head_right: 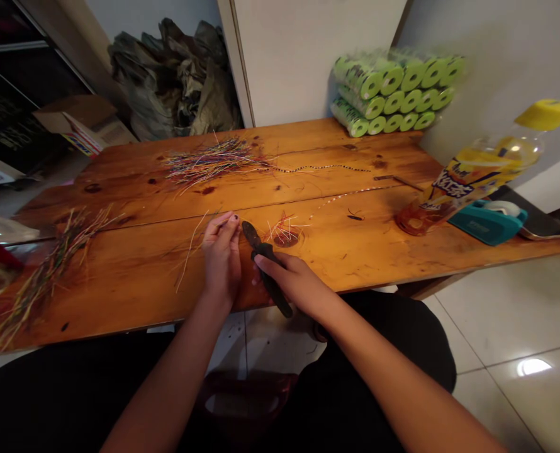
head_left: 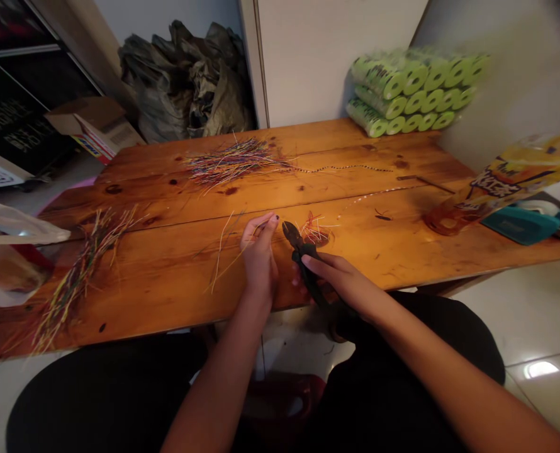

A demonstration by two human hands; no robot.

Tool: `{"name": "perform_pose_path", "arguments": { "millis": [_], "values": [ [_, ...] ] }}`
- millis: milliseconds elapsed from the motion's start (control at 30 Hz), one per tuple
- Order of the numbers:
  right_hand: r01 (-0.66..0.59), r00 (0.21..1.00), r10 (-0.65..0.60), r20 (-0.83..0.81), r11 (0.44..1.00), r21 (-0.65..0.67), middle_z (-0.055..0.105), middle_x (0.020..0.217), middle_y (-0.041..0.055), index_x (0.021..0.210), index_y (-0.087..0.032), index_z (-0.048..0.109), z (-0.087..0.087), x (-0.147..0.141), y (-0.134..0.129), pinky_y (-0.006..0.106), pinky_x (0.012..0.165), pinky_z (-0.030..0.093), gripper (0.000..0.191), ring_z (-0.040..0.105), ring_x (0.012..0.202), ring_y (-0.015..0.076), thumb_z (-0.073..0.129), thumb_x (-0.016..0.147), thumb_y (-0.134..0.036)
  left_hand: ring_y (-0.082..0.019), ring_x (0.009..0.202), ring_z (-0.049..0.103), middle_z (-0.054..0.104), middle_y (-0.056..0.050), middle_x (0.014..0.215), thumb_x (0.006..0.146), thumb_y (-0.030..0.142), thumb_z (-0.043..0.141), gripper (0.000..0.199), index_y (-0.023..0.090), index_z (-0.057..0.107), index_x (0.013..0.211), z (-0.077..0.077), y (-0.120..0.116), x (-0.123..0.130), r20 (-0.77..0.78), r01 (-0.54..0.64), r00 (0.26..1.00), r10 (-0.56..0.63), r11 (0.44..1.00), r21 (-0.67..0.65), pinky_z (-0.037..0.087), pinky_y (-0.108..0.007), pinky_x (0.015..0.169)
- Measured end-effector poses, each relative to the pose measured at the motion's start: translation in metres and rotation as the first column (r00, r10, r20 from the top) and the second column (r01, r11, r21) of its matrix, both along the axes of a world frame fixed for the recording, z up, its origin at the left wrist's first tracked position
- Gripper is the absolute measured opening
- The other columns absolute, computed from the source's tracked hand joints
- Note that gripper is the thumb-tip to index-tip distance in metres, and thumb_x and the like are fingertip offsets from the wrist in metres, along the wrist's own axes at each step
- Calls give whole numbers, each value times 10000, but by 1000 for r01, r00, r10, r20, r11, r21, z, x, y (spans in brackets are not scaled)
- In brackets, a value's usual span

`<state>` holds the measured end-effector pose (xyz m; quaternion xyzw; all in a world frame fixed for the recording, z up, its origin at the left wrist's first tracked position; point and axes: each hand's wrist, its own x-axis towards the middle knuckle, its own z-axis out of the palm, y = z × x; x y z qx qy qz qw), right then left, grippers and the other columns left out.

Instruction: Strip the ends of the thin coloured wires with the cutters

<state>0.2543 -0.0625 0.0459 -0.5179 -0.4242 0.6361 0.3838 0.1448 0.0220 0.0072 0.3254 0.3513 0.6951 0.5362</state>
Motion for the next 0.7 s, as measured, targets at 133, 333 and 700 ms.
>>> {"name": "perform_pose_path", "arguments": {
  "millis": [133, 333, 700],
  "values": [
    [34, 999, -33, -30, 999, 15, 618, 750, 45, 770, -169, 592, -4, -2, 3, 249, 510, 480, 327, 566, 581, 126, 546, 809, -490, -89, 786, 614, 646, 27, 774, 677, 205, 695, 78, 215, 638, 730, -1, -1, 0, -27, -5, 1000, 6, 1000, 15, 459, -259, 828],
    [59, 997, -59, -51, 998, -6, 590, 682, 30, 745, -172, 562, -5, -5, 4, 244, 490, 473, 305, 559, 566, 127, 542, 820, -467, -87, 776, 617, 665, 25, 777, 677, 210, 709, 83, 209, 654, 740, -5, -1, -1, -70, -6, 997, 12, 997, 74, 459, -245, 805],
    [110, 993, -109, -45, 994, 11, 559, 646, 16, 744, -169, 545, -4, -5, 8, 238, 458, 472, 362, 538, 514, 116, 492, 836, -515, -115, 748, 627, 682, 10, 746, 660, 228, 721, 67, 200, 669, 692, -3, -5, 2, -240, 18, 971, 8, 994, 108, 487, -268, 763]
  ]
}}
